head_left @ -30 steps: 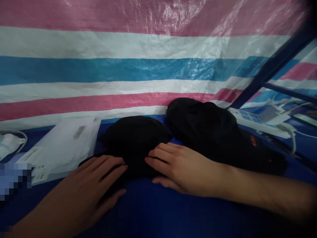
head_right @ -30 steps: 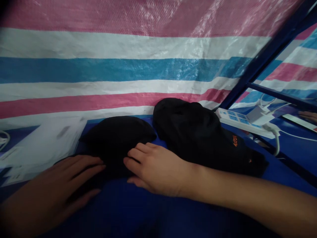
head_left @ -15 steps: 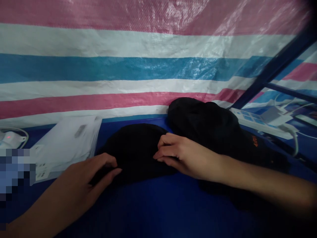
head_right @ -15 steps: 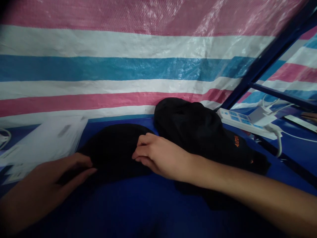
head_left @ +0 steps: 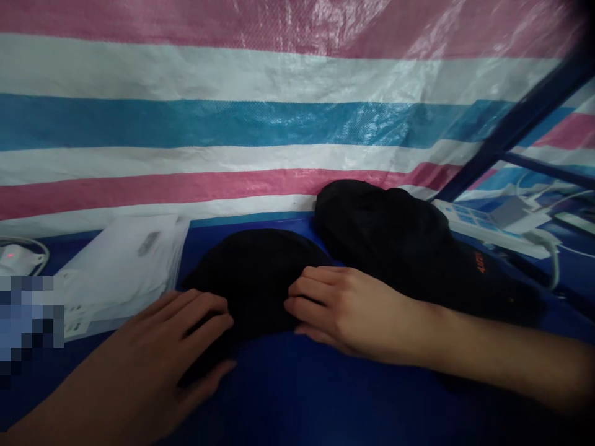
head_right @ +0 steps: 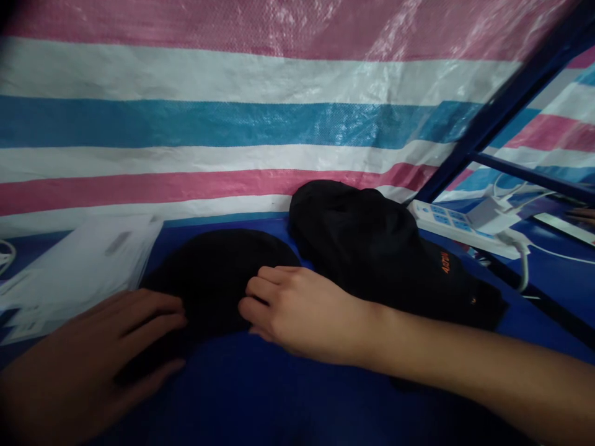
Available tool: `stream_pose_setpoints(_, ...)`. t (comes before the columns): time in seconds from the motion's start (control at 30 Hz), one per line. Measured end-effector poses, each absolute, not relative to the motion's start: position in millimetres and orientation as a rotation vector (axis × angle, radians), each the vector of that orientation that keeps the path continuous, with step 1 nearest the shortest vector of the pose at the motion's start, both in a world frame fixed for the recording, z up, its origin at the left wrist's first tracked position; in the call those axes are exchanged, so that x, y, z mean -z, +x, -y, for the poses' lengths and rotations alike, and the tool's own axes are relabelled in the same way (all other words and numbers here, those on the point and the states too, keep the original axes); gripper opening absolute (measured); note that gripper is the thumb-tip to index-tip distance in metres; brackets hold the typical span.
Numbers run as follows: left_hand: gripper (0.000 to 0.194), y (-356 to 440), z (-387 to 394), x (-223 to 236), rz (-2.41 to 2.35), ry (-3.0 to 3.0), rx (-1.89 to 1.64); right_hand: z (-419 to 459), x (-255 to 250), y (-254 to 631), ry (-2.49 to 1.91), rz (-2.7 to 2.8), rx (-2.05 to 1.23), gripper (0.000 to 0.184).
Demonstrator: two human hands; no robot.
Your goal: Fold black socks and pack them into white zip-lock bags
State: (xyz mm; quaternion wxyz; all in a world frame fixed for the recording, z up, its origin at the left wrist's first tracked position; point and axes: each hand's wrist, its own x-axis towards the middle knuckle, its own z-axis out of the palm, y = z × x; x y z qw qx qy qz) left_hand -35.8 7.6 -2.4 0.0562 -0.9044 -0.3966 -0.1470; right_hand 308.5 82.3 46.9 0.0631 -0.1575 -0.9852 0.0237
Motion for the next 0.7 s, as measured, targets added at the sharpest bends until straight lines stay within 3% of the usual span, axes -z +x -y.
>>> stream_pose_setpoints(0.1,0.028,-38,-10,8,1.265,-2.756,0.432,-88,-49,310,-0.507,2.909,-0.291,0.024)
stream_pose_setpoints(0.27,0.026,-48,-5,12,1.386,-2.760,0.445,-100,-53,313,-0.712,2.565,-1.076,0.014)
stream_pose_setpoints(0.37,0.029,-51,-2,10,1.442,-2.742,0.518,-107,-50,313,-0.835,2.359,-1.538,0.021)
stream_pose_setpoints(0.43,0.031,-48,-4,8,1.495,-2.755,0.541,-108,-48,313,-0.856,2.286,-1.630,0.028)
stream_pose_setpoints(0.5,0.031,-43,-7,7,1.550,-2.769,0.554,-103,-48,312,-0.828,2.346,-1.457,0.026)
stream_pose_setpoints(0.6,0.034,-38,-11,8,1.451,-2.760,0.552,-86,-52,310,-0.613,2.656,-0.762,0.014)
stream_pose_setpoints(0.7,0.034,-43,-12,12,1.287,-2.661,0.541,-71,-53,306,-0.446,2.830,-0.043,0.029)
